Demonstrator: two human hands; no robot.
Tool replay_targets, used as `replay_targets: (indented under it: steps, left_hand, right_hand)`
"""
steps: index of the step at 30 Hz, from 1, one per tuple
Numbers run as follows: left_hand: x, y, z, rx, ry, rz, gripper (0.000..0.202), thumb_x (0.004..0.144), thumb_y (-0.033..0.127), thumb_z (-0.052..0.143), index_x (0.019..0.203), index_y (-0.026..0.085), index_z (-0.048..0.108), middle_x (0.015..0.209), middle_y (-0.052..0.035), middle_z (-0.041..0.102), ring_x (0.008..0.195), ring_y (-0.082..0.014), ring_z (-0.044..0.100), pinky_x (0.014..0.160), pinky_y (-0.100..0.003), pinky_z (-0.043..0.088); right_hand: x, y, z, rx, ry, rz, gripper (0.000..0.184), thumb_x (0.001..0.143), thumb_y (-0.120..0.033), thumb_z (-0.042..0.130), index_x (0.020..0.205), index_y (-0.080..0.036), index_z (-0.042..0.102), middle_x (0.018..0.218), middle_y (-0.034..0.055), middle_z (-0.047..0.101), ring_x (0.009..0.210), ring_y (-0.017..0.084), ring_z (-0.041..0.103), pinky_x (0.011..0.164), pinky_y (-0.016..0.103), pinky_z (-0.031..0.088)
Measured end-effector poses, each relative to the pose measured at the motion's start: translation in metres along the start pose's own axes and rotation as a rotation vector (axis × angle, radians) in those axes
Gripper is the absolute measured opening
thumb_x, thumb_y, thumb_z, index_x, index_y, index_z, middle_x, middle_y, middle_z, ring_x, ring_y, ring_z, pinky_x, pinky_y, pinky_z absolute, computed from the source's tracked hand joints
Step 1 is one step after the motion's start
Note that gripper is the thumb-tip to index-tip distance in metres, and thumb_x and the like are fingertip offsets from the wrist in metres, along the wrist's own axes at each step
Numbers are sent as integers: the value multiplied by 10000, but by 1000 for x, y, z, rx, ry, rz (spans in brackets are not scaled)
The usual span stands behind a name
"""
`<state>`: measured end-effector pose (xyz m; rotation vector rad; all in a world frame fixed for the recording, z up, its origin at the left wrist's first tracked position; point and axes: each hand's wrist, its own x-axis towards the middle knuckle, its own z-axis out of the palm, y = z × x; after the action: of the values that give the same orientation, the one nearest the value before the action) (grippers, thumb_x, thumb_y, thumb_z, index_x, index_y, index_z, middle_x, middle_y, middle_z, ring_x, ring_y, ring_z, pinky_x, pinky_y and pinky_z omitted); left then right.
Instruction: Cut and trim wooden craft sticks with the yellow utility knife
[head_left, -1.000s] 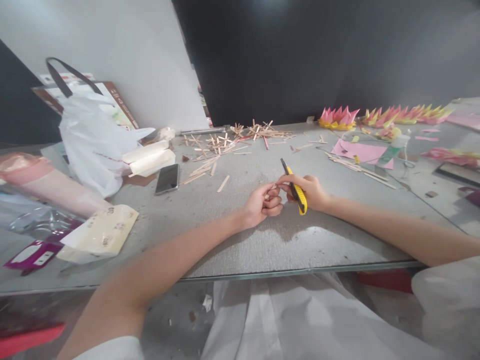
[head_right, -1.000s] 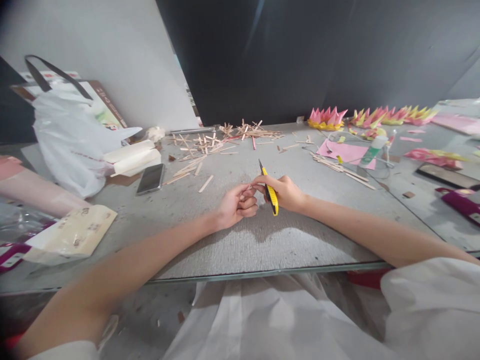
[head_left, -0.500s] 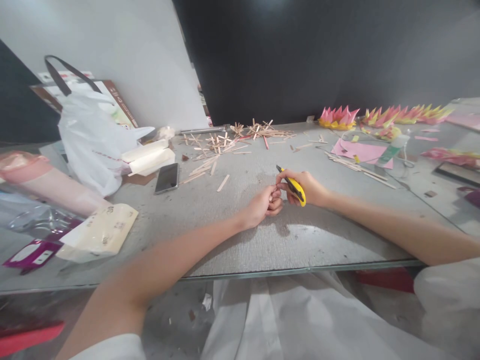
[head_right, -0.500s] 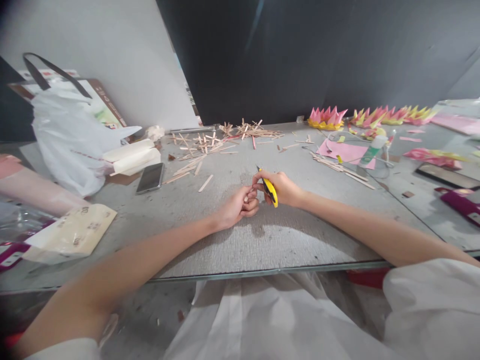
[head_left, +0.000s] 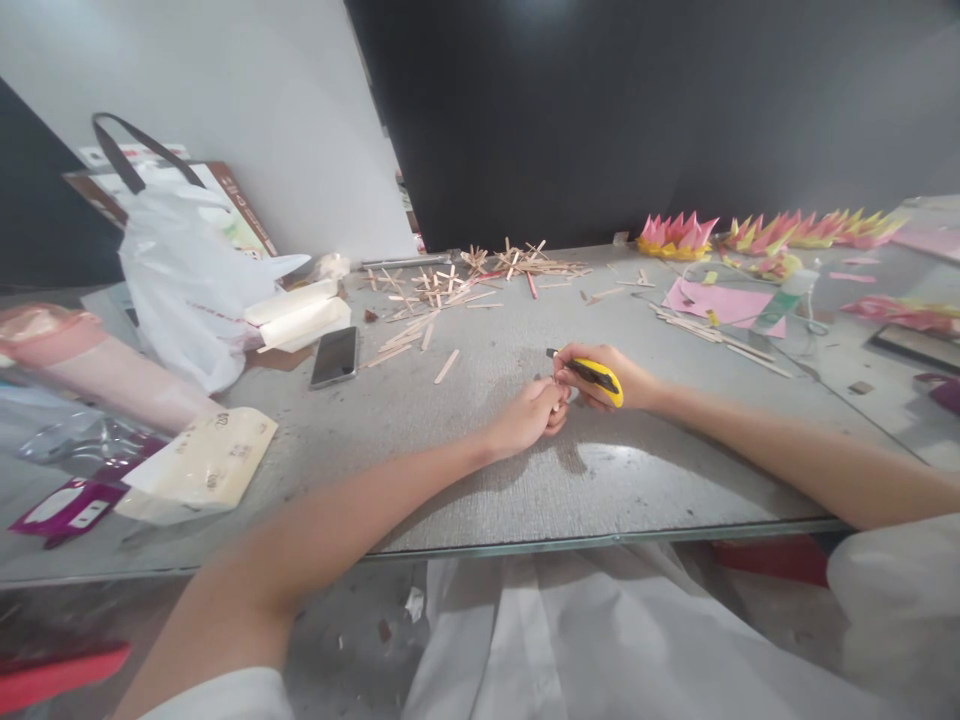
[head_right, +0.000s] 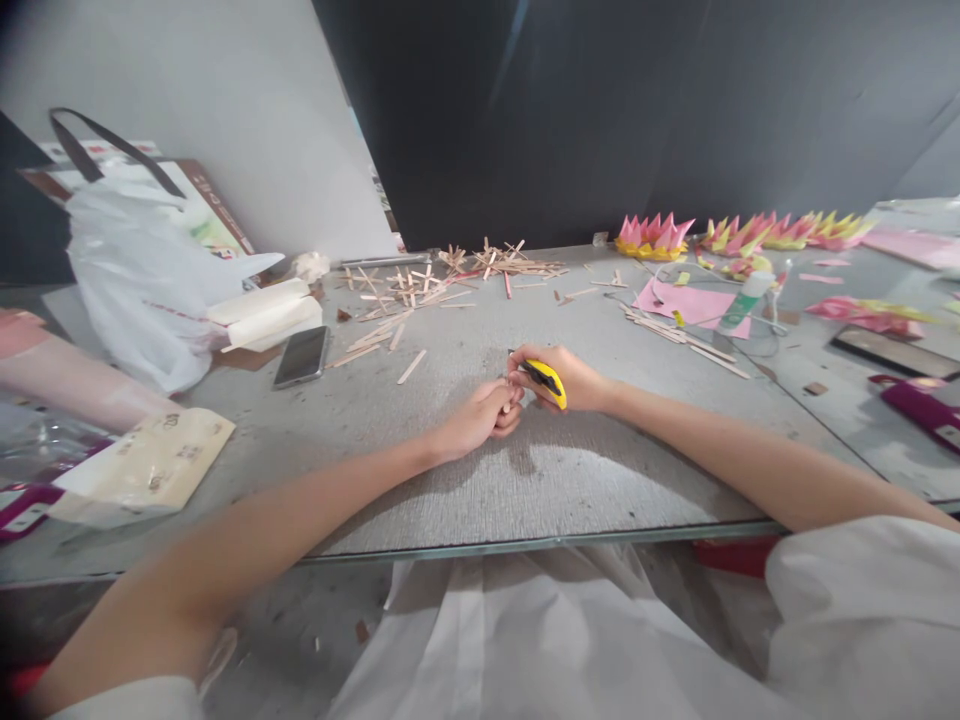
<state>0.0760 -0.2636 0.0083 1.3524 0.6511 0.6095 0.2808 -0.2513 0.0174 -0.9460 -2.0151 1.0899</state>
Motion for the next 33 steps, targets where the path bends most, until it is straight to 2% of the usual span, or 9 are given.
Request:
replay_targets:
  steps: [3,7,11,15,20,25,33]
  left_hand:
    - [0,1,0,22,0,-7,176,1028,232,380,855,231,413,556,108,280,461,-90,203,485,-224,187]
    - [2,1,-6,65,-79,-7,149,1031,253,434,885,227,426,606,109,288,491,-89,215,495,-234,191]
    - [3,-1,-10,114,-130,-3,110,1040,269,467,942,219,454,636,110,314,512,-90,248,511,-227,226]
    - [4,-4,-8,137,-71,-1,126,1065,261,437,944,225,429,634,111,342,512,-89,278,517,-221,259]
    - [7,-10,-8,159,13,10,197,1077,274,449,891,236,394,627,95,394,500,-81,333,523,-225,282]
    - [10,-16,-9,160,43,21,246,1088,289,448,861,242,367,621,87,417,489,-76,345,511,-228,277]
    - [7,-12,-5,106,60,48,154,1094,267,418,944,243,388,625,103,385,478,-86,347,502,-223,290]
  right_hand:
    - [-1,-1,-1,-1,-10,-12,325,1070,-528,636,1051,-209,580,764,-28,715,380,47,533,354,184,378]
    - [-1,1,-3,-22,-34,-28,309,1092,-512,603,1048,-206,584,709,-50,681,376,48,540,388,184,412]
    - [-2,4,-5,-67,-35,-40,226,1094,-429,592,1046,-209,585,692,-60,661,392,55,536,411,190,410]
    - [1,11,-4,-223,34,-141,164,1067,-371,607,1042,-210,595,677,-48,681,476,79,553,487,205,426]
    - [3,21,2,-336,133,-186,215,1067,-426,606,1093,-213,615,681,-34,707,511,104,577,517,218,441]
    - [2,26,5,-297,134,-125,221,1066,-440,619,1125,-226,608,627,-69,662,444,101,576,481,220,429]
    - [1,19,12,-187,207,-124,350,1062,-575,621,1136,-233,621,546,-86,583,429,114,554,458,238,438]
